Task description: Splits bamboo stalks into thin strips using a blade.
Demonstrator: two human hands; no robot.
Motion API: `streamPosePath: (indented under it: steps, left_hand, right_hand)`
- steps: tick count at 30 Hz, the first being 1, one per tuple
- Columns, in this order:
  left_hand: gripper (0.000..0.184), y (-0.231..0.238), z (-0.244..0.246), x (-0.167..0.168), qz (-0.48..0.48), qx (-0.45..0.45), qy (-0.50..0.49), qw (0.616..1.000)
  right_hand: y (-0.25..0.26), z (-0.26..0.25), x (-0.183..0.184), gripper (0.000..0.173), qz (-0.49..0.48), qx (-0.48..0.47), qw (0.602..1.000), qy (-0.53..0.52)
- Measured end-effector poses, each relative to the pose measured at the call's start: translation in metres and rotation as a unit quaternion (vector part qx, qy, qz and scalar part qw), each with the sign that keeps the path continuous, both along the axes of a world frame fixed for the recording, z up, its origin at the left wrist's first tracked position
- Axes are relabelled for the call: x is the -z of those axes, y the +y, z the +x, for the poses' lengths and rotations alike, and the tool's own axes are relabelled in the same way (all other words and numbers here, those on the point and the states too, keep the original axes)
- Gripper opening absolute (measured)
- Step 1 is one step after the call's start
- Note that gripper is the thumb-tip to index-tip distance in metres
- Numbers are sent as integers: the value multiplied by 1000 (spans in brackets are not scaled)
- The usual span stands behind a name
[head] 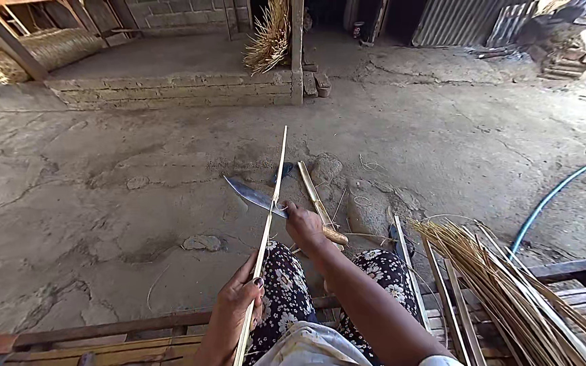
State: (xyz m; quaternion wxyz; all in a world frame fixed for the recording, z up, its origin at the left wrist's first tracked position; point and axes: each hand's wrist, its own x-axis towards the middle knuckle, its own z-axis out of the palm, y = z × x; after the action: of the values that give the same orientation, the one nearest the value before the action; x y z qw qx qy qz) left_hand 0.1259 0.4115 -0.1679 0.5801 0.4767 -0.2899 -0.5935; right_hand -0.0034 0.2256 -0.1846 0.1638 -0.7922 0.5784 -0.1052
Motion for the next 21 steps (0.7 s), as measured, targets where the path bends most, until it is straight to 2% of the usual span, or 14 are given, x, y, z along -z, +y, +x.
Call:
streamPosePath:
  steps: [2,5,6,8,11,12,15,19,21]
  left_hand:
    - [58,-3,5,-1,-7,0,-5,1000]
    - [58,-5,10,-1,0,1,-5,1000]
    - [58,-5,10,-2,4,5,-2,1000]
    - [57,1,6,-4,16,12,11,1000]
    - [59,3,6,-5,15,12,20,1000]
    - [60,4,8,-5,15,12,21,1000]
    - [60,5,12,-5,14,9,23,1000]
    - [62,11,9,-9,17,23,27,999]
    - [64,13,11,-9,14,23,24,999]
  right_hand:
    - [10,3,-2,38,-1,-14,1000,-11]
    - [27,2,8,33,-71,-86,993,-48]
    - [23,0,7,34,-71,-80,993,-45]
    - [2,-6,-1,37,14,-23,1000,-5]
    - [-2,-3,-1,39,21,-10,1000,9]
    - [6,-2,0,38,5,-27,1000,-6]
    - [22,-1,18,33,-141,-90,983,-75]
    - [-10,-5,8,39,-11,-12,1000,-17]
    - [-2,-2,7,38,-23,-14,999,-22]
